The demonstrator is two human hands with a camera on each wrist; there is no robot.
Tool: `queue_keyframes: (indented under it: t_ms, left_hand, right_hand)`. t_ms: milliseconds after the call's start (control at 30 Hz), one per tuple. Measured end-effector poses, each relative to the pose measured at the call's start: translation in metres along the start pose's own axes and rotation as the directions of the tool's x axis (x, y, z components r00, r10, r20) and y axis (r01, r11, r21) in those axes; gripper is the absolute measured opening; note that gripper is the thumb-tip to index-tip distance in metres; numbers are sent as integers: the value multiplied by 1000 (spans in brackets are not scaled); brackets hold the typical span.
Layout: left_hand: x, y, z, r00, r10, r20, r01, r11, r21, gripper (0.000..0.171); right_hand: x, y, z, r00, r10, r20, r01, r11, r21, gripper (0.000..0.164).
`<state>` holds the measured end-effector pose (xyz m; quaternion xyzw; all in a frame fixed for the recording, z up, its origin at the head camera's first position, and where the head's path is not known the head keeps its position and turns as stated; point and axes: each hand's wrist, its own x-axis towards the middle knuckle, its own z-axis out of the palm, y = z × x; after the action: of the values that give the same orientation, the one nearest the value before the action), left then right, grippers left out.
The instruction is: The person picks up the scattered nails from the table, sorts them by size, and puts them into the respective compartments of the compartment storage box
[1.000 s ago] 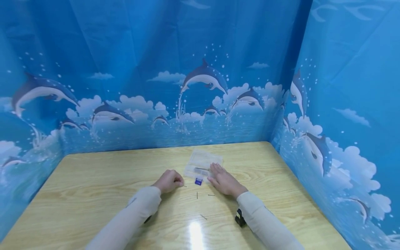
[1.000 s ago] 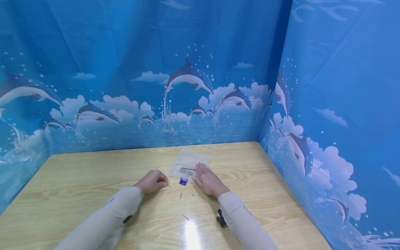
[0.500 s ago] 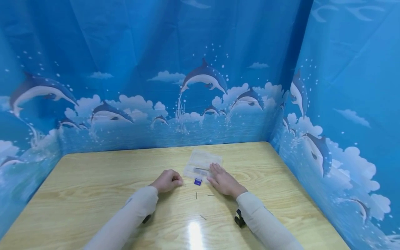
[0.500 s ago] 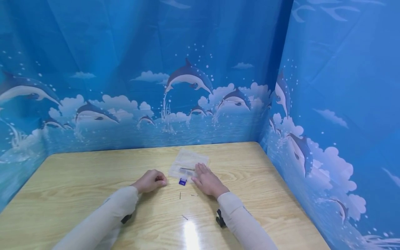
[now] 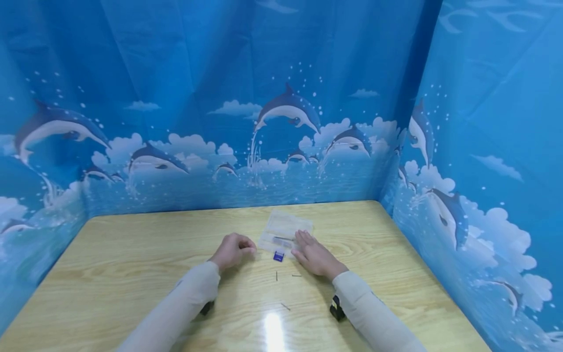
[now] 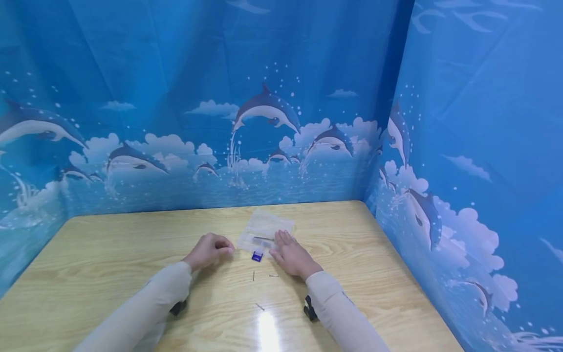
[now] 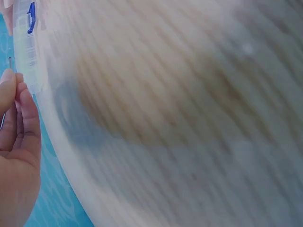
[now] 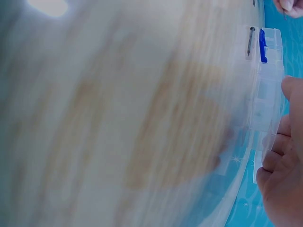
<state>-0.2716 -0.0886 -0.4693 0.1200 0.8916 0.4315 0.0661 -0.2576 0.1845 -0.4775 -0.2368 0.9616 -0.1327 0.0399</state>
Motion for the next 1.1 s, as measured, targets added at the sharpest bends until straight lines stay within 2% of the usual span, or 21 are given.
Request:
queue_keyframes:
  t_ms: [67,267,400,533,900,1100]
  left_hand:
    - [2,3,-1,1000,-3,-11,3,1000,-10,3]
    - [10,15,-1,998,50,-42,-51,999,-18,5]
    - [18,24,4,993,101,-69,-101,995,8,6]
    - [25,29,12,989,127,-80,-124,992,39,6]
    - [32,31,27,995,79,-69,-73,994,75,6]
    - [32,31,29,997,55,-56,-50,995,88,7]
  right_hand:
    - [0,0,0,1000,-1,0,1,1000,0,64]
    - [0,2,0,1000,-3,6,3,1000,0,64]
    - [0,2,0,1000,-1,0,1,1000,0,64]
    - [0,0,0,1000,5,-6,-5,1000,7,64]
    - [0,-2,-1,1000,-5,-16,5,1000,21,63]
    - [0,-1,-1,1000,1,-2,-1,1000,18,63]
